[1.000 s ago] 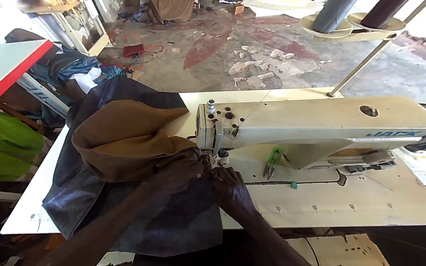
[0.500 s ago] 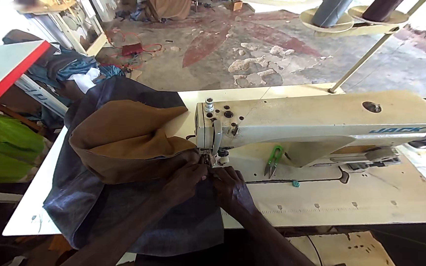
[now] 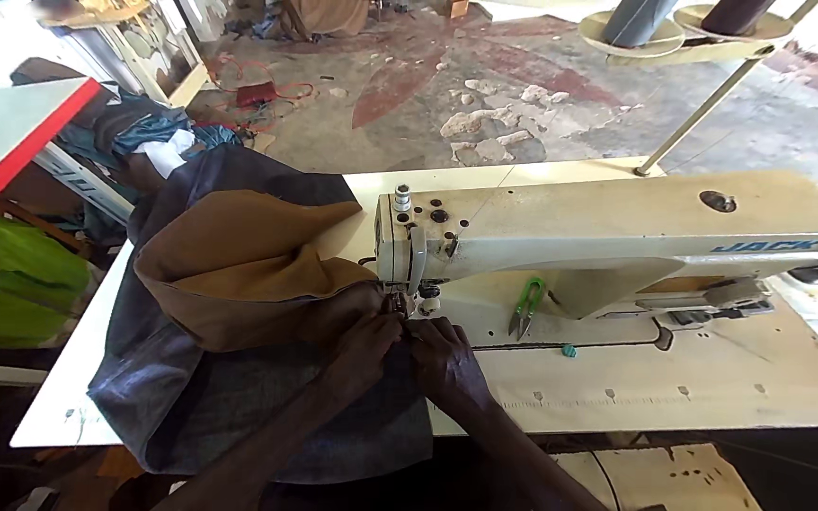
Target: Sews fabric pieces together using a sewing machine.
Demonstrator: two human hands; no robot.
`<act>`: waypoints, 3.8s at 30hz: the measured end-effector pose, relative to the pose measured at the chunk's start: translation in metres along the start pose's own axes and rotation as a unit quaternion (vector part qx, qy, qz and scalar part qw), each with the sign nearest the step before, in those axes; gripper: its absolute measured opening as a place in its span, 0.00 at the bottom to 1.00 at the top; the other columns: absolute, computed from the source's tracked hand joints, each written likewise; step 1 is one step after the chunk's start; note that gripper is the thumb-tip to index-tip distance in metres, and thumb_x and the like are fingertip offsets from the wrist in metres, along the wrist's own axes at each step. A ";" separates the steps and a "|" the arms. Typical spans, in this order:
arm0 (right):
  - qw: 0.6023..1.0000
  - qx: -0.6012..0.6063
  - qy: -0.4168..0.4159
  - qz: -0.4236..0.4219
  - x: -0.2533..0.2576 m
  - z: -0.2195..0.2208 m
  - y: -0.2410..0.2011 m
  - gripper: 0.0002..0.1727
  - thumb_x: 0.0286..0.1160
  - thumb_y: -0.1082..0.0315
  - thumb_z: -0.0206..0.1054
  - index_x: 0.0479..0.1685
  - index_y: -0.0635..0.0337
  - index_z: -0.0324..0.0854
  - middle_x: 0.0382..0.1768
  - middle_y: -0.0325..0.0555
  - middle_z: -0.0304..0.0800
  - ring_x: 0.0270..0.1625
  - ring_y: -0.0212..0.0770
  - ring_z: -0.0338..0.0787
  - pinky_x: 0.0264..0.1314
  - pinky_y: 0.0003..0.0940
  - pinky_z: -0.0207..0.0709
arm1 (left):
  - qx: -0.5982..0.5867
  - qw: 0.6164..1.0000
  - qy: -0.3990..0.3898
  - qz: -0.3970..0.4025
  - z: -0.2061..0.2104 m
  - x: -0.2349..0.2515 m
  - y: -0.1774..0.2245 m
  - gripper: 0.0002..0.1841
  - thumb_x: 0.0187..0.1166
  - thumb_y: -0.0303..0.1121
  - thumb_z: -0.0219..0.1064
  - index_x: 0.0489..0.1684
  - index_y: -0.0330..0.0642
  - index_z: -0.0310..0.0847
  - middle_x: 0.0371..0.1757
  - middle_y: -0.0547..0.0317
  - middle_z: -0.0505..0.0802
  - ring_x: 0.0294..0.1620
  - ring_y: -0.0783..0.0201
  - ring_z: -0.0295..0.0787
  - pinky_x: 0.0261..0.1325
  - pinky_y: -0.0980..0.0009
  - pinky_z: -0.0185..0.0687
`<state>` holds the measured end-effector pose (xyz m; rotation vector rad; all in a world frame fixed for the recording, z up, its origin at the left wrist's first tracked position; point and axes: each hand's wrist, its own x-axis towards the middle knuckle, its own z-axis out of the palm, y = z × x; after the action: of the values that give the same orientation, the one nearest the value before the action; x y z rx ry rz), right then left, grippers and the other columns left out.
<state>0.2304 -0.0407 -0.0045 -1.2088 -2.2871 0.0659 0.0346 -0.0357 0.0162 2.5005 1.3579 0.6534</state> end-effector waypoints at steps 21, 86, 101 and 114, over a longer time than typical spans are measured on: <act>0.984 0.164 -0.067 0.020 -0.051 -0.024 -0.033 0.23 0.73 0.66 0.59 0.68 0.49 0.87 0.77 0.45 0.82 0.85 0.51 0.74 0.84 0.54 0.70 | 0.044 0.996 0.077 0.004 0.004 -0.018 -0.021 0.19 0.86 0.37 0.60 0.72 0.51 0.84 0.82 0.66 0.81 0.77 0.59 0.79 0.78 0.57 0.75; 0.984 0.173 -0.040 0.022 -0.058 -0.021 -0.052 0.20 0.73 0.76 0.55 0.52 0.51 0.92 0.71 0.40 0.88 0.81 0.45 0.79 0.86 0.49 0.71 | 0.153 0.987 -0.028 -0.030 0.005 -0.006 0.017 0.17 0.79 0.26 0.65 0.65 0.47 0.87 0.60 0.51 0.88 0.61 0.50 0.85 0.62 0.56 0.84; 0.989 0.145 0.021 0.000 0.010 -0.005 0.022 0.09 0.79 0.60 0.69 0.46 0.48 0.94 0.42 0.37 0.89 0.46 0.36 0.89 0.46 0.31 0.86 | 0.089 0.992 0.082 -0.038 0.005 -0.012 0.004 0.09 0.83 0.37 0.66 0.52 0.55 0.92 0.54 0.62 0.89 0.60 0.56 0.82 0.61 0.54 0.77; 0.981 0.193 -0.021 -0.012 0.011 -0.010 0.032 0.10 0.77 0.60 0.68 0.45 0.47 0.95 0.41 0.33 0.87 0.45 0.30 0.86 0.46 0.27 0.84 | 0.061 0.997 0.034 0.014 -0.011 -0.020 -0.009 0.12 0.79 0.30 0.66 0.51 0.59 0.92 0.49 0.64 0.89 0.56 0.58 0.83 0.61 0.55 0.78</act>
<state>0.2547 -0.0152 -0.0003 -0.9829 -2.1895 0.5063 0.0129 -0.0476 0.0164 2.6199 1.4295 0.6882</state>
